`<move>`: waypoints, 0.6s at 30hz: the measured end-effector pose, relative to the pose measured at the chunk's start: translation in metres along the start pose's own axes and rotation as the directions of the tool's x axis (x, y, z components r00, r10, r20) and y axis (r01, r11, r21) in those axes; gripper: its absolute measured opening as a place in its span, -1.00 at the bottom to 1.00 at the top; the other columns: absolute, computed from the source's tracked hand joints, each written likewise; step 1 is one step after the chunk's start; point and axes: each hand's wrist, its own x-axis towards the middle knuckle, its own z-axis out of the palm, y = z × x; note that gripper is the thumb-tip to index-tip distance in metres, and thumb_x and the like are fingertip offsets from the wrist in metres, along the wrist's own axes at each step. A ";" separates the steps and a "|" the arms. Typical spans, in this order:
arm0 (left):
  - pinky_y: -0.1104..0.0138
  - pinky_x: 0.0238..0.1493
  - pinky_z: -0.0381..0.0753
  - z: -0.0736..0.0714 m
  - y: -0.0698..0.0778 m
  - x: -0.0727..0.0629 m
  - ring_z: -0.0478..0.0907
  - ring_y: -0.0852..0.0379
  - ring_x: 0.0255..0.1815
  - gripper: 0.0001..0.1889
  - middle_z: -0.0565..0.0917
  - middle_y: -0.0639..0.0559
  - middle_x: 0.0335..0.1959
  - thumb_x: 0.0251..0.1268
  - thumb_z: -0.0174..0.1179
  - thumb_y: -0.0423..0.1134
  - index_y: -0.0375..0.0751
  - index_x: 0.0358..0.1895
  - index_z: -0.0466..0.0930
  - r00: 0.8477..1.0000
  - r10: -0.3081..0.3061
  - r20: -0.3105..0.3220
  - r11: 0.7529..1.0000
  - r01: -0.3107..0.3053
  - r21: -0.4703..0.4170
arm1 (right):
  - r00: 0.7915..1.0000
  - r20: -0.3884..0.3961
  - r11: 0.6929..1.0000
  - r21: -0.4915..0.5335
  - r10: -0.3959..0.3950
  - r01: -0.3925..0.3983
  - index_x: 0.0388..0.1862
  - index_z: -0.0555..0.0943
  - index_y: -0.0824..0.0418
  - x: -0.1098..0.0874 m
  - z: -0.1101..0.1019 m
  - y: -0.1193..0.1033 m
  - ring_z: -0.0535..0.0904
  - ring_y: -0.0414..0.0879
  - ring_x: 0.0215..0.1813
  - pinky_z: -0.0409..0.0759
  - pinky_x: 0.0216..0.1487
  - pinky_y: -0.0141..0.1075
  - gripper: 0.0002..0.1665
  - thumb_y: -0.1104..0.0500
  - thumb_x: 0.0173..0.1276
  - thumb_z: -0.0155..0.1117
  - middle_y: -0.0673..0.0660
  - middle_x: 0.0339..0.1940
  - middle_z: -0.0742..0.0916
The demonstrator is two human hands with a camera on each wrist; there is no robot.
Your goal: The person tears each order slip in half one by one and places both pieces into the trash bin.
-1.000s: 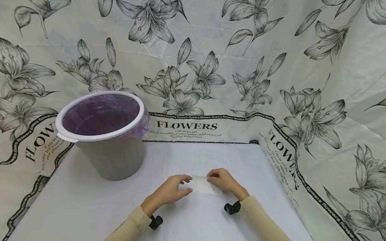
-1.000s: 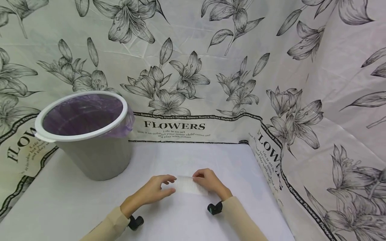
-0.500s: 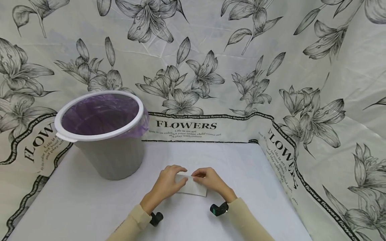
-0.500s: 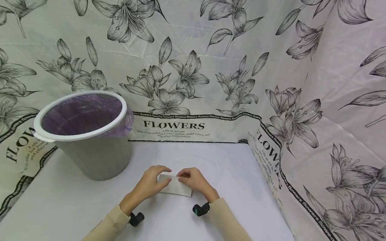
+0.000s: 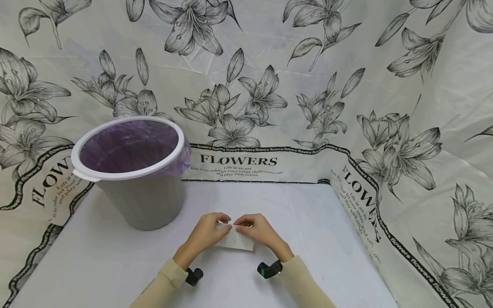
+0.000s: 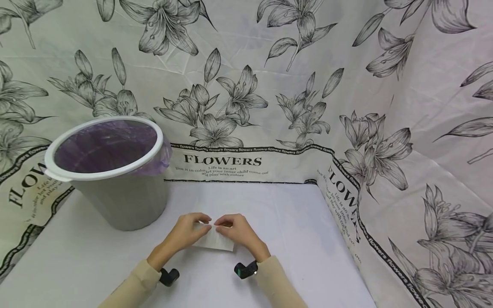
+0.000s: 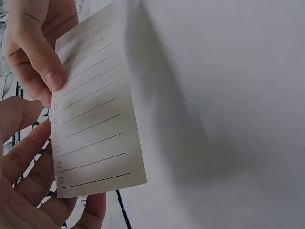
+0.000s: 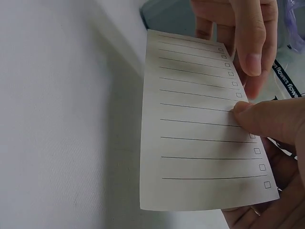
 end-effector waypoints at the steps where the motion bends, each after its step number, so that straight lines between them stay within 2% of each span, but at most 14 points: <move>1: 0.04 0.07 0.69 0.000 0.000 0.000 0.73 -0.05 0.01 -0.84 0.81 -0.05 -0.12 0.34 0.36 -0.25 -0.21 -0.09 0.78 1.000 -0.002 0.004 1.000 0.002 0.000 | 1.000 -0.003 1.000 0.001 0.003 -0.003 -0.11 0.80 0.14 0.000 0.001 -0.001 0.66 -0.24 -0.20 0.59 -0.18 -0.40 -0.85 0.15 0.42 0.39 0.04 -0.22 0.83; 6: 0.07 0.00 0.70 0.001 -0.003 -0.001 0.74 0.01 -0.06 -0.93 0.82 0.03 -0.21 0.34 0.35 -0.27 -0.15 -0.21 0.79 1.000 -0.004 0.014 1.000 0.004 0.006 | 1.000 -0.013 1.000 0.004 0.007 -0.007 -0.14 0.79 0.13 0.000 0.003 -0.003 0.70 -0.17 -0.15 0.62 -0.12 -0.36 -0.87 0.15 0.41 0.40 0.03 -0.21 0.83; 12: 0.15 -0.08 0.69 0.003 -0.005 -0.002 0.71 0.07 -0.15 -0.94 0.80 0.04 -0.26 0.35 0.36 -0.28 -0.14 -0.21 0.79 1.000 0.013 0.022 1.000 -0.013 0.020 | 1.000 -0.019 1.000 0.010 0.015 -0.015 -0.19 0.79 0.09 -0.002 0.003 -0.003 0.75 -0.05 0.02 0.67 0.05 -0.19 -0.91 0.13 0.43 0.40 0.01 -0.18 0.84; 18: 0.16 -0.08 0.70 0.003 -0.007 -0.002 0.70 0.11 -0.19 -0.95 0.80 0.08 -0.30 0.35 0.37 -0.28 -0.11 -0.27 0.80 1.000 0.012 0.019 1.000 -0.012 -0.017 | 1.000 -0.024 1.000 0.015 0.009 -0.008 -0.21 0.79 0.10 -0.003 0.004 -0.003 0.75 -0.06 0.00 0.67 0.05 -0.19 -0.91 0.12 0.43 0.40 0.01 -0.20 0.84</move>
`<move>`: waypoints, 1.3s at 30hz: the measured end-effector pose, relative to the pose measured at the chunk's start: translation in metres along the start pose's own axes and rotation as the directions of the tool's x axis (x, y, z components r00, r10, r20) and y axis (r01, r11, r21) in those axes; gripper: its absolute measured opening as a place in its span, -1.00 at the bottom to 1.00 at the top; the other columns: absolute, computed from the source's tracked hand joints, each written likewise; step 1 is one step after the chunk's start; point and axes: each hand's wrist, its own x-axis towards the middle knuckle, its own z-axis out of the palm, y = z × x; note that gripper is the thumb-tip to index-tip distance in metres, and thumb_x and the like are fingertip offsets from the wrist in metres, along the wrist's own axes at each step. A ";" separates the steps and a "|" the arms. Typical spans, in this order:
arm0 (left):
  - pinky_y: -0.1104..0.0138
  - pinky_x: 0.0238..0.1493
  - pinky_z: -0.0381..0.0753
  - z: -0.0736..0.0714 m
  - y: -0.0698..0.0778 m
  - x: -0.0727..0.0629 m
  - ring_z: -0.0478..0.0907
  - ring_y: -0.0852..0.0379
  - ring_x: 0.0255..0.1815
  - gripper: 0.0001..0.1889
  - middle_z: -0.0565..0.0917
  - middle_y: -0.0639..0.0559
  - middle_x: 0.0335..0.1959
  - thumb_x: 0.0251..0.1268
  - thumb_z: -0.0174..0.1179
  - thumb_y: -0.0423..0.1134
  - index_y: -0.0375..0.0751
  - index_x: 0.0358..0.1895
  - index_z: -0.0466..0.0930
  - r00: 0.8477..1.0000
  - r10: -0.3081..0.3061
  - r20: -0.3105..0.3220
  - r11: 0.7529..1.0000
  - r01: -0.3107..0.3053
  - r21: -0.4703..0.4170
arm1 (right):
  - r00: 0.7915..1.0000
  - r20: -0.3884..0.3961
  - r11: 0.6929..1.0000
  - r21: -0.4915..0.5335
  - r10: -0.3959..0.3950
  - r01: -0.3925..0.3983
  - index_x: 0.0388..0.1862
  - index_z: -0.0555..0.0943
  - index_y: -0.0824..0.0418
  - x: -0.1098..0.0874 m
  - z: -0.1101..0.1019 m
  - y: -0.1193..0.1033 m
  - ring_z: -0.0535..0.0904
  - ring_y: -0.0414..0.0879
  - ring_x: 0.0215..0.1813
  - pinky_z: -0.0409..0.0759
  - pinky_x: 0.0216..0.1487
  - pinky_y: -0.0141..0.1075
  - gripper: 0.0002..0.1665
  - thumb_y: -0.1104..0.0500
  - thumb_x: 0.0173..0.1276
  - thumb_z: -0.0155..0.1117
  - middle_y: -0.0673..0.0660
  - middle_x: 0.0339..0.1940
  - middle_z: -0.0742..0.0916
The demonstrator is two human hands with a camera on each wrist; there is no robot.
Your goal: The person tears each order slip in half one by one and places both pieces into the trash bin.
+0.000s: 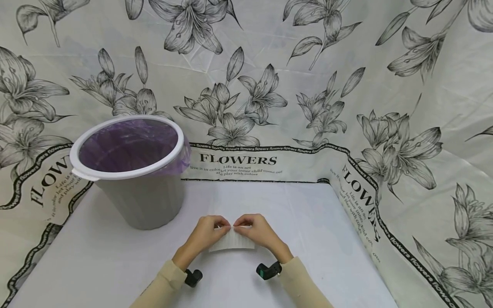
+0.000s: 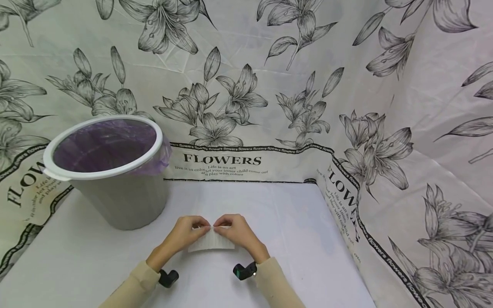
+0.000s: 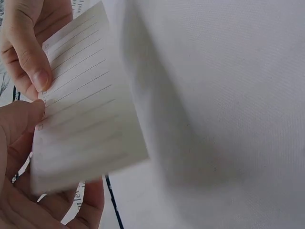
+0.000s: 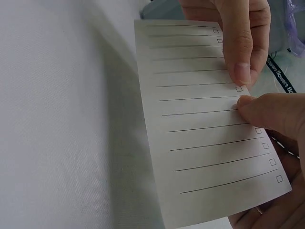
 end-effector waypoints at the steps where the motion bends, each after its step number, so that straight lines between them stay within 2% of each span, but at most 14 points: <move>1: 0.13 -0.05 0.71 0.000 0.000 0.000 0.72 0.10 -0.17 -0.95 0.80 0.08 -0.30 0.35 0.37 -0.28 -0.11 -0.28 0.80 1.000 0.001 0.000 1.000 -0.001 -0.007 | 1.000 0.000 1.000 0.004 -0.001 0.001 -0.21 0.79 0.10 0.000 0.000 0.000 0.75 -0.07 -0.02 0.66 0.05 -0.21 -0.91 0.13 0.42 0.41 0.01 -0.20 0.84; 7: 0.02 0.02 0.70 0.000 -0.001 0.000 0.74 0.02 -0.11 -0.92 0.81 0.03 -0.27 0.37 0.35 -0.29 -0.14 -0.29 0.80 0.999 -0.008 0.033 0.999 0.009 -0.041 | 1.000 0.011 1.000 0.025 -0.002 0.002 -0.23 0.79 0.11 0.001 0.003 0.000 0.73 -0.17 -0.11 0.64 -0.01 -0.31 -0.91 0.13 0.41 0.42 0.01 -0.24 0.84; 13: 0.00 0.03 0.70 -0.001 -0.002 -0.001 0.74 0.00 -0.10 -0.91 0.82 0.02 -0.26 0.39 0.33 -0.29 -0.16 -0.29 0.80 0.998 -0.005 0.060 0.999 0.008 -0.043 | 0.999 0.029 0.999 0.038 -0.016 0.015 -0.24 0.78 0.12 0.000 0.005 0.000 0.66 -0.28 -0.24 0.60 -0.16 -0.39 -0.91 0.13 0.41 0.41 0.02 -0.29 0.82; 17: 0.01 0.02 0.70 -0.001 -0.003 -0.001 0.74 0.01 -0.10 -0.90 0.82 0.03 -0.26 0.39 0.33 -0.27 -0.16 -0.28 0.80 0.997 -0.004 0.076 0.999 0.007 -0.044 | 0.999 0.041 0.999 0.034 -0.021 0.020 -0.25 0.77 0.11 0.000 0.006 0.000 0.64 -0.32 -0.27 0.59 -0.19 -0.41 -0.94 0.15 0.41 0.41 0.00 -0.31 0.81; 24: -0.04 0.07 0.68 -0.005 -0.003 -0.001 0.74 -0.04 -0.04 -0.88 0.82 -0.01 -0.20 0.44 0.28 -0.27 -0.17 -0.23 0.80 0.993 -0.015 0.116 0.995 0.026 -0.093 | 0.998 0.047 0.999 0.028 -0.042 0.041 -0.23 0.77 0.11 0.001 0.005 0.000 0.64 -0.27 -0.23 0.60 -0.14 -0.38 -0.91 0.13 0.43 0.38 0.00 -0.28 0.81; 32: -0.07 0.11 0.67 -0.006 -0.002 -0.001 0.74 -0.08 0.00 -0.84 0.82 -0.05 -0.17 0.45 0.25 -0.25 -0.20 -0.20 0.80 0.990 -0.029 0.141 0.991 0.047 -0.126 | 0.996 0.047 0.996 0.034 -0.081 0.080 -0.20 0.75 0.10 -0.001 0.006 -0.002 0.69 -0.26 -0.13 0.63 0.03 -0.27 -0.91 0.14 0.46 0.34 0.00 -0.22 0.81; 39: -0.10 0.11 0.66 -0.005 -0.004 -0.002 0.74 -0.05 -0.05 -0.82 0.82 -0.04 -0.20 0.45 0.26 -0.21 -0.23 -0.20 0.80 0.988 -0.027 0.150 0.991 0.046 -0.127 | 0.997 0.056 0.997 0.067 -0.052 0.048 -0.19 0.75 0.06 -0.004 0.008 0.000 0.69 -0.21 -0.05 0.62 0.07 -0.23 -0.94 0.14 0.46 0.35 -0.05 -0.17 0.80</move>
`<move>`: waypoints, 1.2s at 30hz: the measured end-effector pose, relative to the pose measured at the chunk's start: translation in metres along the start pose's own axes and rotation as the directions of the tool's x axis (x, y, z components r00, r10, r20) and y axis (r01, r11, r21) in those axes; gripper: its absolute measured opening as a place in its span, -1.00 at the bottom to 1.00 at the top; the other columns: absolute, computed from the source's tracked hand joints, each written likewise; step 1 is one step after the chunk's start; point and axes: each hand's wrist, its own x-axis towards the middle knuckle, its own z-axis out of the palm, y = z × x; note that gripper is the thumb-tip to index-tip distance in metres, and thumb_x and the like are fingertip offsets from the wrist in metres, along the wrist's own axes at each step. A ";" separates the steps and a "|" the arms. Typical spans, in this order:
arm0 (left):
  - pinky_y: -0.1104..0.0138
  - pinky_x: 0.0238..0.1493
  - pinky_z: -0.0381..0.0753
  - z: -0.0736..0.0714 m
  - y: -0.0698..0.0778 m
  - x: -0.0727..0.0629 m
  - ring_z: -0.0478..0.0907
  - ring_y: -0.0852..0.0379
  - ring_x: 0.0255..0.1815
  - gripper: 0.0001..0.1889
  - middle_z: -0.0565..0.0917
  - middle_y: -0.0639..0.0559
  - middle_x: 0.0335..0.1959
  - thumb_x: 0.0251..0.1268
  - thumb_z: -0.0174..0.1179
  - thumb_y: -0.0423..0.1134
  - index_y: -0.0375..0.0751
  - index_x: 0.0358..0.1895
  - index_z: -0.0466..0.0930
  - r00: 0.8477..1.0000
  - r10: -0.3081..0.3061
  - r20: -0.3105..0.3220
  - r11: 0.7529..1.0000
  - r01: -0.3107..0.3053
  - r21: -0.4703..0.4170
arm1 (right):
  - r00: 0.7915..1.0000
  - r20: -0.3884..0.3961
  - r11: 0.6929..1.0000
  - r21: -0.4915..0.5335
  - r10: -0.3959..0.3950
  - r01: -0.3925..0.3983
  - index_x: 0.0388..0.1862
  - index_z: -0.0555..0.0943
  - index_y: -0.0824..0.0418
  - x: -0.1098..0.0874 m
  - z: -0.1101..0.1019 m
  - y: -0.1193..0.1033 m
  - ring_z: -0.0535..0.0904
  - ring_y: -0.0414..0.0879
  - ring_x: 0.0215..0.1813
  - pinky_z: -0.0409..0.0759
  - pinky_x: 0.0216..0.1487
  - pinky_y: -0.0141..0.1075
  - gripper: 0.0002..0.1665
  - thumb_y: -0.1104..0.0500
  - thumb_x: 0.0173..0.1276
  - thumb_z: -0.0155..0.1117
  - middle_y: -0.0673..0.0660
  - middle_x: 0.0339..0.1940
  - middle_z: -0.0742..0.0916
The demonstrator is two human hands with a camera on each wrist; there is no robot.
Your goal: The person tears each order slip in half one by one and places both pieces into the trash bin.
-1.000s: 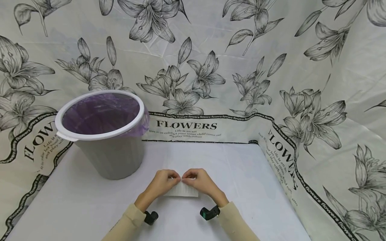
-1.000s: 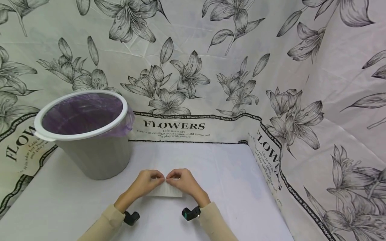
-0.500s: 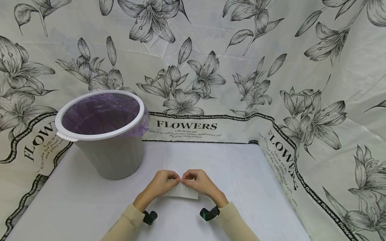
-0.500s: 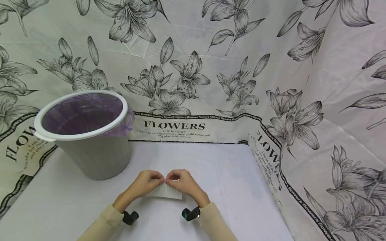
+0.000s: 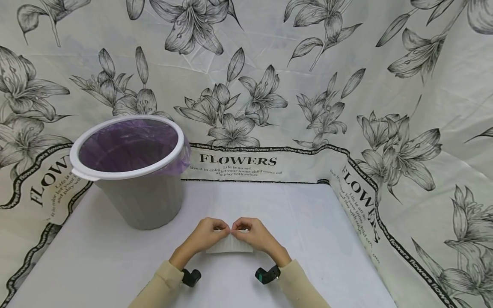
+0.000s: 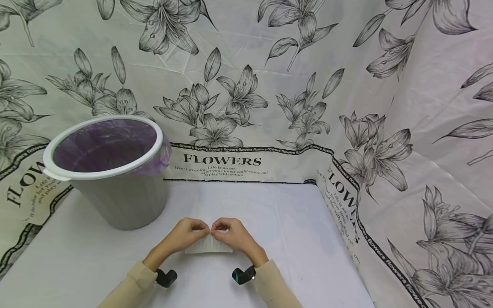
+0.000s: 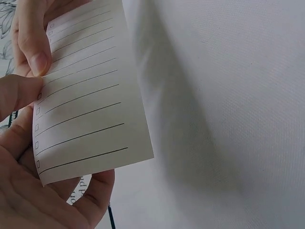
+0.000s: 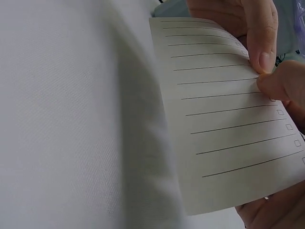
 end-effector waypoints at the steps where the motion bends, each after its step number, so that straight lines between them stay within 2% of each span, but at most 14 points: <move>1: -0.09 0.09 0.66 0.000 -0.001 0.000 0.73 -0.03 -0.07 -0.82 0.82 -0.02 -0.20 0.44 0.27 -0.21 -0.22 -0.20 0.81 1.000 -0.003 -0.001 1.000 0.003 0.003 | 1.000 -0.001 1.000 0.003 0.001 -0.001 -0.19 0.75 0.06 0.000 0.000 0.000 0.69 -0.20 -0.04 0.62 0.09 -0.21 -0.94 0.14 0.46 0.35 -0.05 -0.17 0.80; 6: -0.04 0.04 0.67 0.001 -0.002 0.000 0.71 0.04 -0.09 -0.82 0.82 0.01 -0.23 0.43 0.27 -0.21 -0.21 -0.22 0.81 1.000 -0.022 -0.006 1.000 0.022 0.013 | 1.000 -0.007 1.000 0.003 -0.005 0.005 -0.20 0.75 0.06 -0.002 0.002 0.001 0.70 -0.17 0.00 0.60 0.21 -0.05 -0.92 0.12 0.46 0.36 -0.06 -0.18 0.80; 12: 0.04 0.03 0.66 -0.001 -0.003 -0.001 0.70 0.09 -0.09 -0.84 0.81 0.06 -0.23 0.43 0.27 -0.21 -0.15 -0.22 0.82 0.999 -0.041 -0.025 0.999 0.041 0.012 | 0.999 -0.036 1.000 0.002 0.010 -0.010 -0.18 0.77 0.08 -0.003 0.000 0.001 0.72 -0.05 0.08 0.62 0.23 0.06 -0.90 0.10 0.45 0.37 -0.02 -0.15 0.82; 15: 0.11 -0.01 0.66 -0.004 -0.004 -0.002 0.69 0.13 -0.12 -0.87 0.81 0.10 -0.24 0.41 0.30 -0.20 -0.11 -0.25 0.82 0.997 -0.058 -0.046 0.998 0.059 0.024 | 0.997 -0.073 0.999 -0.026 0.022 -0.024 -0.19 0.78 0.07 -0.003 -0.002 0.003 0.73 -0.04 0.08 0.63 0.20 0.03 -0.90 0.10 0.44 0.39 -0.02 -0.15 0.83; 18: 0.12 0.01 0.67 -0.005 -0.005 -0.003 0.69 0.14 -0.11 -0.89 0.81 0.12 -0.25 0.40 0.33 -0.19 -0.08 -0.27 0.82 0.995 -0.080 -0.063 0.996 0.081 0.023 | 0.995 -0.095 0.998 -0.053 0.036 -0.041 -0.22 0.79 0.05 -0.004 -0.004 0.005 0.73 -0.08 0.04 0.67 0.05 -0.16 -0.91 0.09 0.43 0.40 -0.03 -0.16 0.84; 22: 0.08 0.03 0.68 -0.006 -0.006 -0.004 0.69 0.12 -0.09 -0.88 0.81 0.11 -0.25 0.38 0.32 -0.21 -0.09 -0.29 0.81 0.992 -0.103 -0.076 0.994 0.104 0.013 | 0.996 -0.085 0.998 -0.048 0.037 -0.041 -0.22 0.79 0.07 -0.004 -0.005 0.008 0.72 -0.12 -0.03 0.58 -0.16 -0.37 -0.88 0.07 0.44 0.39 0.01 -0.17 0.84; 26: 0.09 -0.02 0.69 -0.006 -0.007 -0.005 0.70 0.10 -0.11 -0.87 0.81 0.06 -0.25 0.36 0.31 -0.23 -0.14 -0.30 0.81 0.990 -0.116 -0.078 0.993 0.117 0.005 | 0.998 -0.060 0.999 -0.030 0.029 -0.031 -0.20 0.79 0.10 -0.004 -0.004 0.009 0.70 -0.18 -0.09 0.56 -0.17 -0.39 -0.87 0.08 0.45 0.39 0.04 -0.19 0.83; 33: 0.08 -0.02 0.69 -0.006 -0.006 -0.006 0.70 0.07 -0.09 -0.86 0.81 0.02 -0.24 0.35 0.29 -0.25 -0.17 -0.31 0.81 0.984 -0.153 -0.091 0.988 0.152 -0.008 | 0.998 -0.044 0.998 -0.038 0.046 -0.047 -0.20 0.78 0.04 -0.005 -0.003 0.008 0.67 -0.27 -0.14 0.56 -0.19 -0.40 -0.91 0.09 0.45 0.39 -0.03 -0.21 0.82; 36: 0.14 -0.06 0.68 -0.006 -0.006 -0.006 0.68 0.11 -0.12 -0.86 0.81 0.03 -0.25 0.34 0.29 -0.24 -0.18 -0.31 0.81 0.981 -0.170 -0.096 0.985 0.170 -0.009 | 0.999 -0.039 0.999 -0.030 0.038 -0.039 -0.20 0.78 0.04 -0.005 -0.003 0.007 0.66 -0.27 -0.14 0.57 -0.19 -0.39 -0.90 0.08 0.45 0.39 -0.04 -0.21 0.82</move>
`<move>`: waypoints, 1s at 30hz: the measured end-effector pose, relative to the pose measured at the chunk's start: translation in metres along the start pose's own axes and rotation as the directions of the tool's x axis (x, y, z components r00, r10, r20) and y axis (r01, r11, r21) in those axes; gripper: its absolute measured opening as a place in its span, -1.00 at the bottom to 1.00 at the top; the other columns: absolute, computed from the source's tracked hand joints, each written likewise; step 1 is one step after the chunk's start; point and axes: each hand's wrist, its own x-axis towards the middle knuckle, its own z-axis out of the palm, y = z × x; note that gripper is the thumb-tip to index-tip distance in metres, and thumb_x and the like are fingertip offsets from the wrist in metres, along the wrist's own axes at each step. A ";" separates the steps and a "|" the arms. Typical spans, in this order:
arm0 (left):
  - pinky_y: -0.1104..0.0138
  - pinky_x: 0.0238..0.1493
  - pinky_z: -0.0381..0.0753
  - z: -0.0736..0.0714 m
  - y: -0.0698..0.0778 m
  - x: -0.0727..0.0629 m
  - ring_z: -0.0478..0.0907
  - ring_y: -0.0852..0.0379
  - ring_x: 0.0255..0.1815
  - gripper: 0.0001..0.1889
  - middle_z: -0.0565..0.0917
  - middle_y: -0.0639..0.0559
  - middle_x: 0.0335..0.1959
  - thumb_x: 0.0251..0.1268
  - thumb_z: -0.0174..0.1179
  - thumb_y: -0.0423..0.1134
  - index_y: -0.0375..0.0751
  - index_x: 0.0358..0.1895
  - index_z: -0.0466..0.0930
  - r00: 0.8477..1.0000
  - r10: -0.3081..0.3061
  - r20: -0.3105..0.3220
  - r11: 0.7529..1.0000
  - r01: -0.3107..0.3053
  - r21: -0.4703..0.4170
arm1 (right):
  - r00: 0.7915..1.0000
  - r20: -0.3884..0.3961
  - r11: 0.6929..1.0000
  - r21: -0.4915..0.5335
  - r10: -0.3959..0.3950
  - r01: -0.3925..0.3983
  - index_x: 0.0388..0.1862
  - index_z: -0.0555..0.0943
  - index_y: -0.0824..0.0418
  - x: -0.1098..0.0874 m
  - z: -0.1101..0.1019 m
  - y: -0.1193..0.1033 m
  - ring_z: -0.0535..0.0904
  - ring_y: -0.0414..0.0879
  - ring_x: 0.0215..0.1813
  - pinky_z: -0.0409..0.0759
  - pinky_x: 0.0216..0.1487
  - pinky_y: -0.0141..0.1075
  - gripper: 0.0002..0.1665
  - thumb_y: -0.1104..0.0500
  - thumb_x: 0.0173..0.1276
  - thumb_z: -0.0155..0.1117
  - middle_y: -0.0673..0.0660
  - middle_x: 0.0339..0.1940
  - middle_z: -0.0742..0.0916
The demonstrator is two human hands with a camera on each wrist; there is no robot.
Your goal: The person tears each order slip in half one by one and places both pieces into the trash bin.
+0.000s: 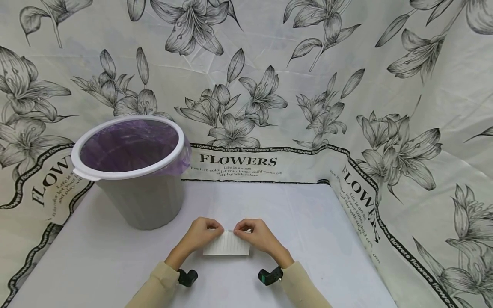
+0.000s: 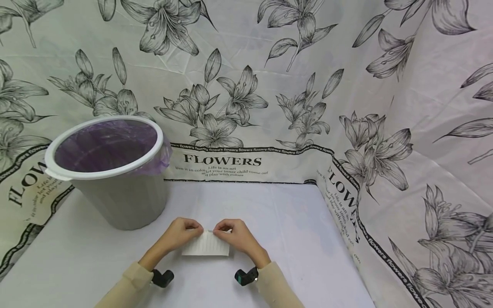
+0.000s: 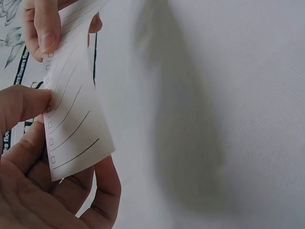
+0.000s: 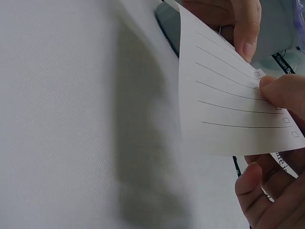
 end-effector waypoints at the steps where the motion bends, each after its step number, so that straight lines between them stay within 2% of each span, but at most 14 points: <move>1: 0.18 -0.09 0.67 0.000 0.000 0.000 0.67 0.13 -0.15 -0.86 0.81 0.03 -0.26 0.34 0.30 -0.24 -0.18 -0.31 0.81 1.000 -0.005 -0.001 1.000 0.005 -0.001 | 1.000 0.001 1.000 0.004 -0.006 0.006 -0.19 0.78 0.04 0.000 0.000 0.000 0.66 -0.27 -0.15 0.57 -0.19 -0.39 -0.90 0.07 0.45 0.39 -0.04 -0.21 0.82; 5: 0.32 -0.25 0.60 -0.001 -0.001 0.001 0.61 0.19 -0.28 -0.85 0.80 0.04 -0.33 0.32 0.29 -0.26 -0.21 -0.33 0.81 1.000 -0.007 -0.011 1.000 0.007 -0.010 | 0.999 0.000 0.999 0.023 -0.035 0.035 -0.19 0.78 0.08 -0.001 0.000 0.000 0.66 -0.27 -0.18 0.62 -0.20 -0.37 -0.88 0.08 0.46 0.38 0.00 -0.23 0.82; 7: 0.33 -0.26 0.59 -0.002 -0.002 0.001 0.60 0.20 -0.30 -0.86 0.80 0.04 -0.34 0.32 0.29 -0.26 -0.21 -0.33 0.81 1.000 -0.003 -0.013 1.000 0.003 -0.016 | 0.999 -0.007 0.999 0.027 -0.039 0.039 -0.19 0.78 0.09 -0.001 0.000 0.001 0.66 -0.27 -0.19 0.62 -0.20 -0.38 -0.87 0.08 0.46 0.38 0.02 -0.23 0.82; 12: 0.02 0.08 0.66 -0.004 -0.004 0.000 0.71 0.02 -0.06 -0.87 0.82 0.04 -0.25 0.37 0.31 -0.23 -0.16 -0.29 0.81 1.000 0.005 -0.009 1.000 -0.005 -0.029 | 0.999 -0.046 1.000 0.011 -0.011 0.011 -0.17 0.79 0.08 0.000 0.000 0.003 0.69 -0.23 -0.11 0.62 -0.16 -0.39 -0.88 0.08 0.45 0.39 0.00 -0.19 0.83; 13: 0.00 0.09 0.66 -0.005 -0.005 0.000 0.72 0.01 -0.05 -0.87 0.82 0.04 -0.24 0.38 0.31 -0.22 -0.15 -0.29 0.81 1.000 0.001 -0.005 0.999 -0.001 -0.037 | 0.999 -0.054 1.000 0.009 -0.007 0.008 -0.18 0.79 0.08 0.000 -0.001 0.004 0.70 -0.20 -0.10 0.62 -0.16 -0.38 -0.89 0.09 0.44 0.40 0.00 -0.19 0.83; 16: 0.13 -0.05 0.70 -0.008 -0.006 -0.001 0.72 0.07 -0.17 -0.87 0.81 0.03 -0.28 0.38 0.34 -0.22 -0.18 -0.26 0.80 1.000 -0.009 0.008 0.998 0.009 -0.064 | 0.997 -0.074 1.000 0.007 -0.001 0.002 -0.20 0.79 0.09 -0.001 -0.001 0.005 0.71 -0.13 -0.07 0.63 -0.15 -0.37 -0.91 0.11 0.43 0.41 0.01 -0.19 0.83; 20: 0.35 -0.28 0.63 -0.012 -0.007 -0.002 0.65 0.22 -0.33 -0.87 0.79 0.04 -0.35 0.35 0.36 -0.22 -0.22 -0.25 0.79 0.999 -0.017 0.030 0.996 0.020 -0.087 | 0.995 -0.095 1.000 -0.001 -0.006 0.006 -0.23 0.79 0.11 -0.001 -0.001 0.007 0.71 -0.12 -0.09 0.65 -0.15 -0.34 -0.91 0.12 0.41 0.43 0.03 -0.21 0.83; 30: 0.37 -0.33 0.61 -0.014 -0.010 -0.001 0.64 0.21 -0.37 -0.88 0.79 0.03 -0.38 0.35 0.37 -0.25 -0.24 -0.26 0.80 1.000 0.005 0.026 0.998 -0.004 -0.069 | 0.996 -0.086 1.000 -0.010 -0.009 0.008 -0.21 0.79 0.15 -0.001 -0.003 0.009 0.67 -0.24 -0.23 0.64 -0.19 -0.38 -0.88 0.13 0.43 0.41 0.05 -0.25 0.83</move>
